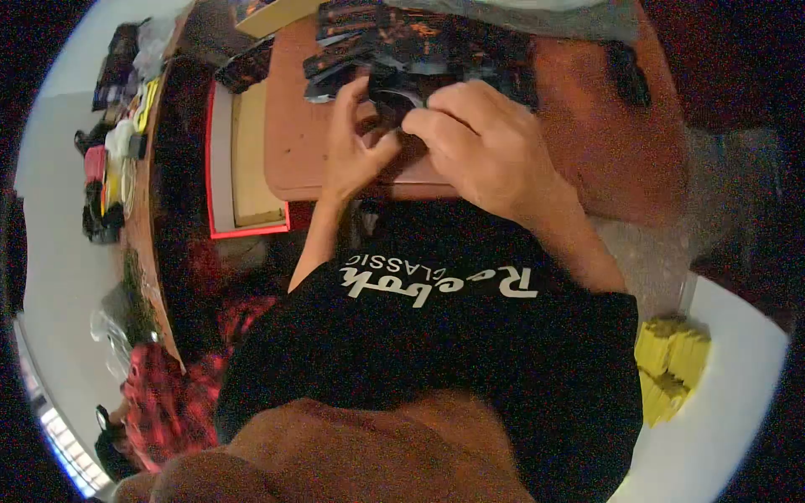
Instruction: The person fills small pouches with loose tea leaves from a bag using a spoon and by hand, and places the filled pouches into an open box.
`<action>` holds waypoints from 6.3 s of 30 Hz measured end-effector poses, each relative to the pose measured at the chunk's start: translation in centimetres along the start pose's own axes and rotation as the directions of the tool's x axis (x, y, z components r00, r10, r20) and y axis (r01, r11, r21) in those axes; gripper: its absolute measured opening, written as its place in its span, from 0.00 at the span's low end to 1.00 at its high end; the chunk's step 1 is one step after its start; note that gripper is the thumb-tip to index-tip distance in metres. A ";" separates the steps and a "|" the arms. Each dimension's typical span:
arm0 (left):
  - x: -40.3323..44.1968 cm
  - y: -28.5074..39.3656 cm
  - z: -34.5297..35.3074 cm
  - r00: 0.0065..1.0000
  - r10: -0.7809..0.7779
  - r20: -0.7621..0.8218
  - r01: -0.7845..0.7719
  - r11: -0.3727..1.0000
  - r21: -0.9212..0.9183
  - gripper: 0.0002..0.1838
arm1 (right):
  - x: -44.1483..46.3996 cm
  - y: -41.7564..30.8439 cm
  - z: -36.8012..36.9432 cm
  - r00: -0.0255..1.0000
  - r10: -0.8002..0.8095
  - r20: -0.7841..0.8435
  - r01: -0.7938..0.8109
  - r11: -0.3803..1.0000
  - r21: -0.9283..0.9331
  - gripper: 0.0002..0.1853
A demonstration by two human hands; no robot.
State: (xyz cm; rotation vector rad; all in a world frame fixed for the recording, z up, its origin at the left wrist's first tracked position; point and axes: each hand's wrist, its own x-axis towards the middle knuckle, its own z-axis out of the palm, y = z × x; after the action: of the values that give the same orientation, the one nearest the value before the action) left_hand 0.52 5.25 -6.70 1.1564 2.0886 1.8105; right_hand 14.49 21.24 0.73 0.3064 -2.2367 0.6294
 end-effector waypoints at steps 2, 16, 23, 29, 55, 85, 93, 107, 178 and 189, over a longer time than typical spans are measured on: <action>0.1 -0.4 0.0 1.000 -0.006 0.004 0.005 1.000 0.015 0.33 | 0.2 0.1 0.0 1.000 -0.018 -0.007 0.018 1.000 0.000 0.17; 1.5 -0.7 -12.1 0.916 -0.138 -0.376 0.112 0.990 -0.091 0.27 | -5.2 5.3 -2.3 0.675 0.672 -0.303 -0.482 0.713 0.508 0.08; 3.4 -13.8 -25.3 0.773 -0.184 -0.607 0.209 0.977 -0.029 0.26 | -12.2 10.0 -4.8 0.510 0.825 -0.241 -0.351 0.456 0.817 0.12; 4.3 -24.8 -30.9 0.640 -0.291 -0.711 0.315 0.944 -0.104 0.31 | -14.1 9.9 -4.5 0.547 0.829 -0.118 -0.348 0.353 0.868 0.12; 16.5 -42.9 -42.1 0.418 -0.169 -0.892 0.683 0.706 0.187 0.45 | -15.8 10.6 -5.5 0.405 0.895 -0.186 -0.443 0.370 0.816 0.10; 11.2 -14.2 -18.9 0.956 -0.093 -0.277 0.047 0.985 -0.166 0.15 | -12.2 16.1 1.0 0.513 0.851 -0.108 -0.253 0.270 0.929 0.12; 14.2 -4.9 -5.2 0.888 0.389 0.247 -0.459 0.792 0.404 0.19 | -11.3 16.0 -0.1 0.529 0.839 -0.130 -0.168 0.253 0.953 0.12; 18.3 -3.9 -0.8 0.571 0.281 0.771 -0.804 0.380 0.457 0.31 | -10.5 15.2 -0.5 0.513 0.853 -0.096 -0.090 0.164 0.982 0.11; 13.4 -5.0 4.9 0.914 0.406 0.007 -0.400 0.897 0.190 0.29 | 1.7 11.7 0.7 0.664 0.747 0.044 -0.582 0.479 0.657 0.12; 13.3 -5.2 4.8 0.867 0.495 0.061 -0.495 0.839 0.225 0.28 | 3.2 10.5 0.1 0.811 0.584 0.030 -0.572 0.781 0.250 0.11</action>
State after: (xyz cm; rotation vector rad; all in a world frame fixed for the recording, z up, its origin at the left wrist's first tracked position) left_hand -8.28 17.37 -7.75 1.9140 2.1915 1.7678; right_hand 8.04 30.00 -0.54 -0.3017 -2.1963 1.2368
